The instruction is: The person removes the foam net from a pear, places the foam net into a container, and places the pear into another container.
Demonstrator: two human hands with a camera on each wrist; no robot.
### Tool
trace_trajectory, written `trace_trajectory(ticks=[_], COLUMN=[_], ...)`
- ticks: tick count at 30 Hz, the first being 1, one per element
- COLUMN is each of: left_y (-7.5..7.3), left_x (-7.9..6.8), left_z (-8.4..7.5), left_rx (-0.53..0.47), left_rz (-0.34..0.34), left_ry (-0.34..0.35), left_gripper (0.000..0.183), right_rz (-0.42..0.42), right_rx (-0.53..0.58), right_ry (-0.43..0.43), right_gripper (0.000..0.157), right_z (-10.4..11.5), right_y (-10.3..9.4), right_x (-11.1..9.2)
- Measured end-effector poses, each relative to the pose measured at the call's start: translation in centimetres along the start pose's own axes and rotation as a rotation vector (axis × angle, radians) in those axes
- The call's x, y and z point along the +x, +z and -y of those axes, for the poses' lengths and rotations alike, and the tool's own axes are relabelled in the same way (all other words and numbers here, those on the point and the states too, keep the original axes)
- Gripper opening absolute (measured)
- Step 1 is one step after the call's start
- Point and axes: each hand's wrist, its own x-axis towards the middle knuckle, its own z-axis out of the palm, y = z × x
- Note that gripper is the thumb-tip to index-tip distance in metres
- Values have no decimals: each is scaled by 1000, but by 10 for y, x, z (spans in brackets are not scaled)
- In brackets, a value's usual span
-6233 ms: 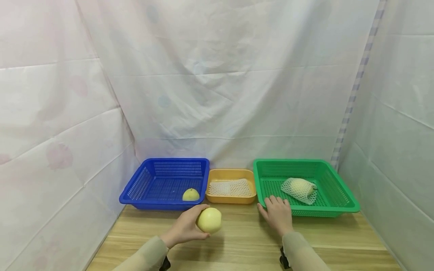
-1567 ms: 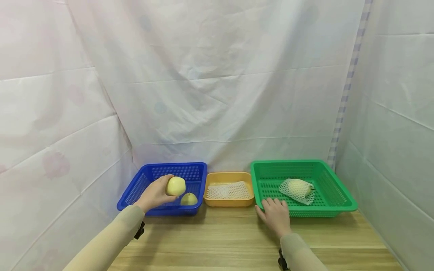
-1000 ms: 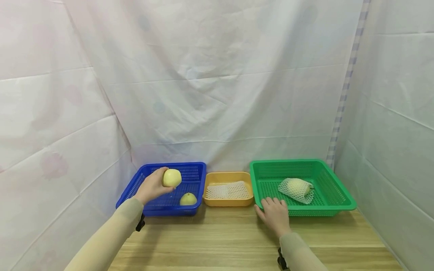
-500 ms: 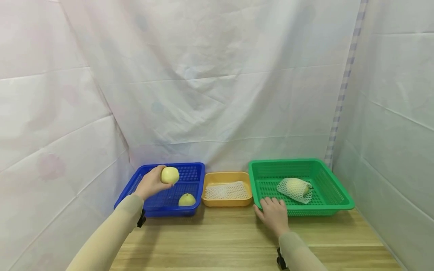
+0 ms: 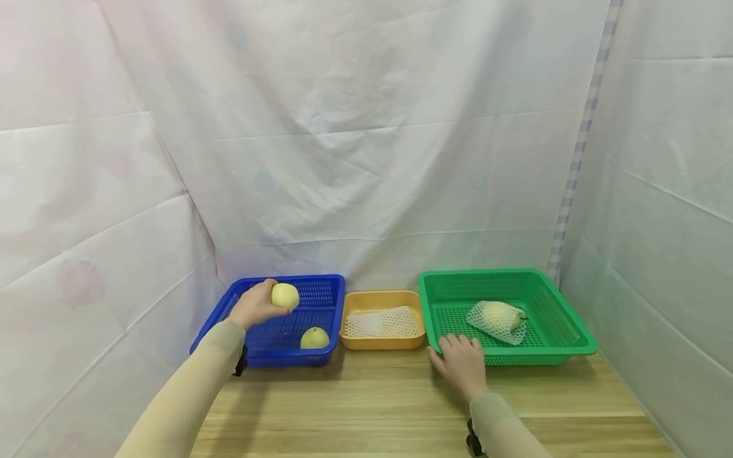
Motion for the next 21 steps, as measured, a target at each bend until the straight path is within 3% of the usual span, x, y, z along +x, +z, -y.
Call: trace_trajectory(ticks=[21], left_y=[16], left_x=[13], left_z=[6], left_rx=[68], left_rz=[162], left_ry=[-61], left_gripper=[79], right_rz=[-27], right_rx=[12], right_ry=[-16], right_gripper=[38], right_z=[1], right_y=[0], right_x=[1])
